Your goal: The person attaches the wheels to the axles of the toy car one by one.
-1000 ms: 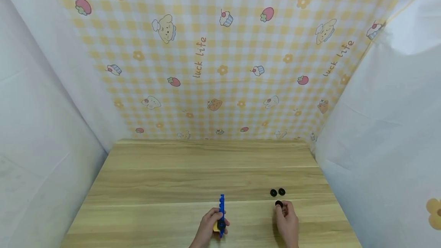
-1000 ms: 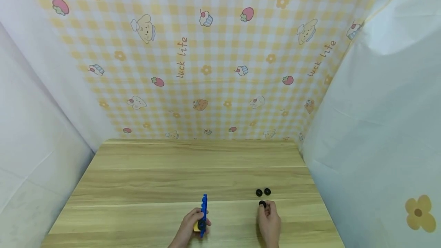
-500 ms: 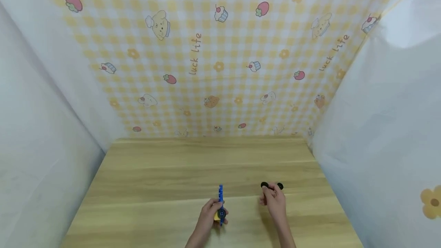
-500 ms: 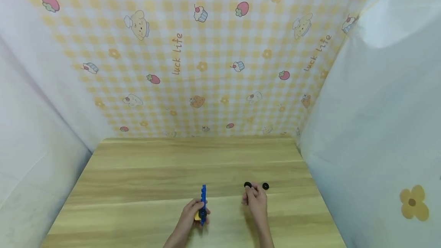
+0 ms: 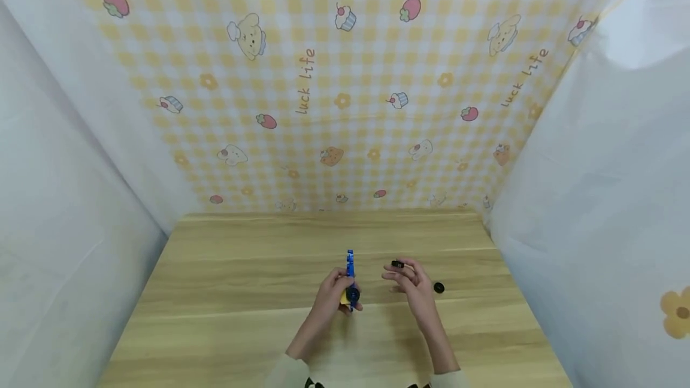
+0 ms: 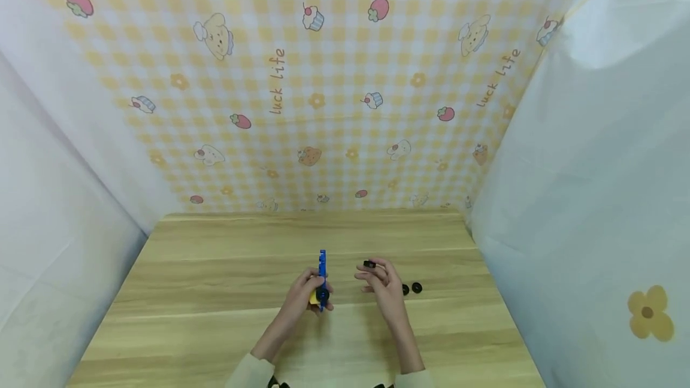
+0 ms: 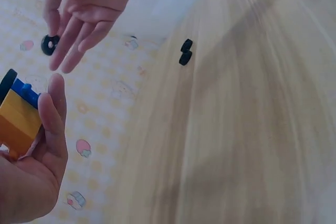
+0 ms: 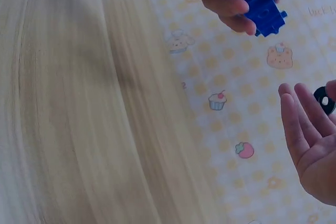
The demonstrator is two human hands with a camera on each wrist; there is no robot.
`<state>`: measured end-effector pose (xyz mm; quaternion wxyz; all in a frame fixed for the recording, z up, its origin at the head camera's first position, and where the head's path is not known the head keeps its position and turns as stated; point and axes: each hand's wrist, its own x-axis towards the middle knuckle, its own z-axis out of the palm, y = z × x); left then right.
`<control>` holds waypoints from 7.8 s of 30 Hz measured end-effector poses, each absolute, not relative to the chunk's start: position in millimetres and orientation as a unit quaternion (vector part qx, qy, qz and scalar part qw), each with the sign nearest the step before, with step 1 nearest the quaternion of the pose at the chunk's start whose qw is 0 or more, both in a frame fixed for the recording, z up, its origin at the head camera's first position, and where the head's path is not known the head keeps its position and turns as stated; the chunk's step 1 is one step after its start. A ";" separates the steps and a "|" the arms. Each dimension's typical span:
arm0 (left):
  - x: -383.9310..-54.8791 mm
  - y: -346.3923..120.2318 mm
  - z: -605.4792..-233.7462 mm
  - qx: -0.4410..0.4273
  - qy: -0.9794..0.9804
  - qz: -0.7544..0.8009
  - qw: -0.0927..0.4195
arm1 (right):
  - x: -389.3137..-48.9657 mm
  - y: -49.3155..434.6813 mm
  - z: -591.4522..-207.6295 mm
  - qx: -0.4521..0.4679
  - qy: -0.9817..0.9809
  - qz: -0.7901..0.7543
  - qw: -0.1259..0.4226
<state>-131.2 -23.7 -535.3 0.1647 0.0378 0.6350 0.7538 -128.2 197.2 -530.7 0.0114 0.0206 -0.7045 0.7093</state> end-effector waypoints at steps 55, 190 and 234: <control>-137.9 2.5 -515.6 0.027 0.742 0.661 0.106 | -128.4 141.0 -507.4 0.002 -0.716 0.698 0.004; -102.9 3.0 -547.4 -0.042 0.643 0.750 0.150 | -107.7 142.7 -543.5 0.007 -0.776 0.628 0.052; -99.4 16.8 -547.4 -0.054 0.695 0.709 0.107 | -97.1 136.2 -551.8 -0.033 -0.774 0.629 -0.058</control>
